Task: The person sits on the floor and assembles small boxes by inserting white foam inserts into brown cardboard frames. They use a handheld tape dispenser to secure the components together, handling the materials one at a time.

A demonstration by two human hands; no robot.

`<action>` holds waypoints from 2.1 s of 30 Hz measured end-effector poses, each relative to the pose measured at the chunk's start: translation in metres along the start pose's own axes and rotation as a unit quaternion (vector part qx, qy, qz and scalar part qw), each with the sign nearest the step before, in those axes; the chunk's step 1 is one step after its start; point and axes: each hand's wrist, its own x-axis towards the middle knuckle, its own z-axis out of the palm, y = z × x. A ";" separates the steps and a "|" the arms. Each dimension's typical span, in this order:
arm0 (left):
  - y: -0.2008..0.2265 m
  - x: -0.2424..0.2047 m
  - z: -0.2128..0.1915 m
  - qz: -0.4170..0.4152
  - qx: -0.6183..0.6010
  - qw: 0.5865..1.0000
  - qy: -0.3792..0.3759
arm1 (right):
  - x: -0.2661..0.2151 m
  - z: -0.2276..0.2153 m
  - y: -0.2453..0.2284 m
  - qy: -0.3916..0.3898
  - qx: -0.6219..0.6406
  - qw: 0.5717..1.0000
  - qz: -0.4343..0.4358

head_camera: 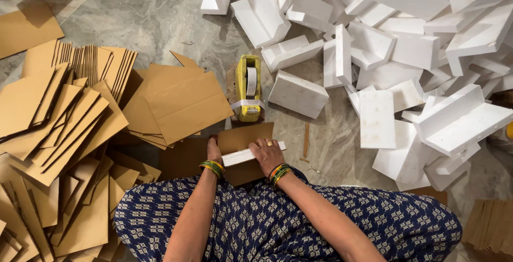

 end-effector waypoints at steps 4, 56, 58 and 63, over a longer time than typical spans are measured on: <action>0.001 0.002 -0.004 0.014 0.012 0.999 0.027 | -0.003 -0.003 -0.009 0.006 -0.006 1.000 0.011; 0.040 -0.090 0.016 0.042 0.693 0.720 0.008 | 0.055 -0.014 0.084 -0.204 0.043 0.974 0.088; 0.067 -0.095 0.018 0.098 0.626 0.774 0.006 | 0.054 -0.012 0.100 -0.214 0.101 0.965 0.115; 0.077 -0.096 0.045 0.058 0.481 0.844 -0.229 | 0.047 -0.009 0.112 -0.152 0.108 0.982 -0.009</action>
